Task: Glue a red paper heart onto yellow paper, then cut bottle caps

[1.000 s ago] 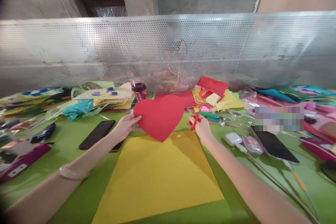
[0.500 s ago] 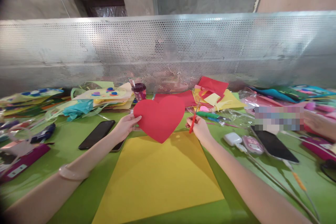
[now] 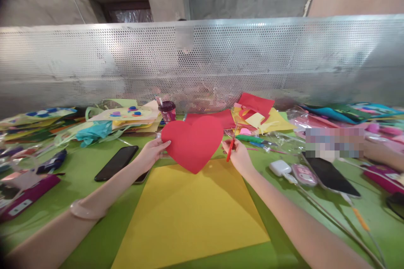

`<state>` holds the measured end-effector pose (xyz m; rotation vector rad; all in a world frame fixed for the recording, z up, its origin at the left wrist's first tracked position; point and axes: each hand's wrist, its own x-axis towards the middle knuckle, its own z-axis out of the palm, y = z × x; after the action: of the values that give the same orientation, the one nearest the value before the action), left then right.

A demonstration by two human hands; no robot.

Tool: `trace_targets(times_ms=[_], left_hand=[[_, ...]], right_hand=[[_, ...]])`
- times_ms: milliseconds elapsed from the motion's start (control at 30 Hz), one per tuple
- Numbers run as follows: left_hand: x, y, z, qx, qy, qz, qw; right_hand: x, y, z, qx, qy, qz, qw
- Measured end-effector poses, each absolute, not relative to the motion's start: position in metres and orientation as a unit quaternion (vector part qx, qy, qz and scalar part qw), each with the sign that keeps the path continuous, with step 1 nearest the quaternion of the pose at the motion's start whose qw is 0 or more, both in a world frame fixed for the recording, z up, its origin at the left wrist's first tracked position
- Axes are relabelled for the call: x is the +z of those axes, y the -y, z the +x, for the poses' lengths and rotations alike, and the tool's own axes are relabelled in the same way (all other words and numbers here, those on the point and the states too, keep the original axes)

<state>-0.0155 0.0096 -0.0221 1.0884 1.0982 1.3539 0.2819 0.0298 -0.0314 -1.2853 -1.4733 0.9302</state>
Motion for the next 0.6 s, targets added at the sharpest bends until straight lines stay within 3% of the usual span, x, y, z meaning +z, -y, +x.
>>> trace_targets(times_ms=[600], left_hand=[[-0.0194, -0.0074, -0.0138, 0.558, -0.452, 0.468, 0.515]], right_hand=[[-0.0286, -0.0243, 0.2789, 0.415, 0.582, -0.504, 0.485]])
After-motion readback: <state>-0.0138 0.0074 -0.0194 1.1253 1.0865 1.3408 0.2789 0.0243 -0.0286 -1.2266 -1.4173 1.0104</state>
